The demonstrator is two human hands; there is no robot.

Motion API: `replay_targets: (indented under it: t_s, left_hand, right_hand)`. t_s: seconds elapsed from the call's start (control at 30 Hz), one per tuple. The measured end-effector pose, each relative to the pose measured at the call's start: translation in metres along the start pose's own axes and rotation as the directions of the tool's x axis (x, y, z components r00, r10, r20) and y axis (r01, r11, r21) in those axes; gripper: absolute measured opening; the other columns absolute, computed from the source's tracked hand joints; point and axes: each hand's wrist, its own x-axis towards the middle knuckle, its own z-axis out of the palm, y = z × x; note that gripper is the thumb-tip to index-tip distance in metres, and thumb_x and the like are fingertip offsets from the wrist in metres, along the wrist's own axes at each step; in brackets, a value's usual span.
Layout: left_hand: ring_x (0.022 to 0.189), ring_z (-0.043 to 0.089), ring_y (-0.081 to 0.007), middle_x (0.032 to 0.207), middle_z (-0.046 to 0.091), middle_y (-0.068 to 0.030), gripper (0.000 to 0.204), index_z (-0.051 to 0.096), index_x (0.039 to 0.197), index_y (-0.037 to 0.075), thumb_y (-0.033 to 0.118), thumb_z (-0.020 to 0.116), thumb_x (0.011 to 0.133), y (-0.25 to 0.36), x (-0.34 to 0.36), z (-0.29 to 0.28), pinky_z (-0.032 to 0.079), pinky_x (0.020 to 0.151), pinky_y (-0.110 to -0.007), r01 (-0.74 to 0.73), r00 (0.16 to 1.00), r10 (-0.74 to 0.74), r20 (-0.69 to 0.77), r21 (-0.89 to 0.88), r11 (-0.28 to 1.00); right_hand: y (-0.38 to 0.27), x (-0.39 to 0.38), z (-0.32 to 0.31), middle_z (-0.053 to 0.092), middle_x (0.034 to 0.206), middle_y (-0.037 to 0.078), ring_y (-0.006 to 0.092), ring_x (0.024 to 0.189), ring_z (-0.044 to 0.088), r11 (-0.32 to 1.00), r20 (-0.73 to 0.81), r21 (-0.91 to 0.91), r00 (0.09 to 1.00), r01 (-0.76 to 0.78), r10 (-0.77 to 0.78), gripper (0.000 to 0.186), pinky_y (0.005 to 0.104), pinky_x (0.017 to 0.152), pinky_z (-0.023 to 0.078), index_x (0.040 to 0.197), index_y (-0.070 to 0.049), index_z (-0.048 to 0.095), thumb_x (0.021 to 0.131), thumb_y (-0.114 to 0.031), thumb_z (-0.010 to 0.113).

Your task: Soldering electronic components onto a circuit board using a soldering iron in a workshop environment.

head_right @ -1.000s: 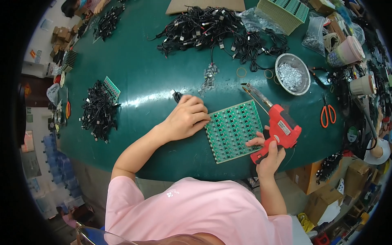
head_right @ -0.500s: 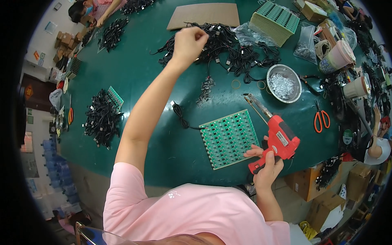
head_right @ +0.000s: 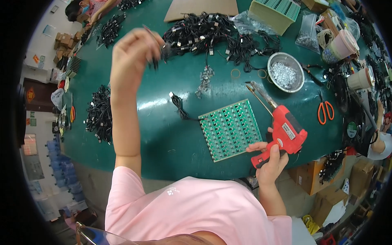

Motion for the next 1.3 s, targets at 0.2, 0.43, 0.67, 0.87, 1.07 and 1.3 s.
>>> replay_targets:
  t_s: [0.2, 0.43, 0.67, 0.87, 1.07, 1.3]
  left_hand:
    - [0.063, 0.055, -0.0064, 0.075, 0.067, -0.0036, 0.01, 0.068, 0.092, 0.001, 0.006, 0.067, 0.083, -0.021, -0.106, 0.09, 0.045, 0.059, -0.024, 0.42, 0.834, -0.529, 0.159, 0.438, 0.794]
    - [0.057, 0.052, -0.0093, 0.072, 0.066, -0.0055, 0.012, 0.07, 0.092, 0.002, 0.006, 0.068, 0.081, -0.035, -0.135, 0.109, 0.039, 0.051, -0.024, 0.382, 0.893, -0.44, 0.099, 0.352, 0.855]
    - [0.047, 0.043, -0.0053, 0.073, 0.067, -0.0056, 0.013, 0.072, 0.094, 0.004, 0.008, 0.07, 0.081, -0.033, -0.137, 0.111, 0.031, 0.042, -0.022, 0.376, 0.891, -0.444, 0.096, 0.39, 0.84]
    - [0.049, 0.052, -0.0038, 0.076, 0.069, -0.0064, 0.013, 0.073, 0.095, 0.003, 0.01, 0.072, 0.084, -0.033, -0.139, 0.118, 0.04, 0.041, -0.02, 0.505, 0.842, -0.536, 0.053, 0.268, 0.82]
    - [0.053, 0.058, -0.0069, 0.077, 0.069, -0.0079, 0.014, 0.072, 0.094, -0.002, 0.009, 0.071, 0.084, -0.039, -0.138, 0.12, 0.046, 0.041, -0.021, 0.669, 0.732, -0.679, 0.055, 0.133, 0.731]
    - [0.068, 0.062, -0.0103, 0.081, 0.067, -0.0084, 0.012, 0.066, 0.092, -0.006, 0.003, 0.066, 0.084, -0.062, -0.146, 0.119, 0.046, 0.043, -0.021, 0.754, 0.637, -0.75, 0.181, -0.349, 0.556]
  right_hand:
    - [-0.008, 0.001, 0.038, 0.067, 0.094, 0.019, 0.0215, 0.081, 0.068, 0.985, 0.164, -0.106, 0.975, -0.134, 0.15, 0.048, 0.0295, 0.076, 0.055, 0.122, 0.009, 0.046, 0.079, 0.009, 0.067]
    - [0.001, 0.001, 0.052, 0.069, 0.09, 0.014, 0.0165, 0.081, 0.067, 0.967, 0.289, -0.182, 0.93, -0.18, 0.228, 0.041, 0.027, 0.072, 0.055, 0.114, 0.008, 0.053, 0.078, 0.005, 0.072]
    - [-0.008, -0.003, 0.051, 0.069, 0.084, 0.011, 0.0134, 0.074, 0.066, 0.955, 0.269, -0.282, 0.948, -0.088, 0.167, 0.024, 0.025, 0.066, 0.054, 0.098, 0.007, 0.063, 0.077, 0.006, 0.072]
    - [-0.017, -0.005, 0.053, 0.069, 0.08, 0.009, 0.0116, 0.071, 0.065, 0.943, 0.271, -0.321, 0.946, -0.085, 0.178, 0.015, 0.0241, 0.064, 0.053, 0.089, 0.005, 0.064, 0.076, 0.006, 0.072]
    - [-0.014, -0.008, 0.05, 0.069, 0.078, 0.006, 0.0082, 0.069, 0.063, 0.893, 0.264, -0.45, 0.955, -0.003, 0.136, 0.014, 0.0227, 0.062, 0.05, 0.087, 0.003, 0.065, 0.076, 0.005, 0.073]
    - [-0.009, -0.015, 0.048, 0.069, 0.078, 0.001, 0.0054, 0.068, 0.061, 0.876, 0.256, -0.482, 0.957, 0.005, 0.136, 0.007, 0.0224, 0.063, 0.048, 0.085, 0.0, 0.068, 0.079, 0.001, 0.072]
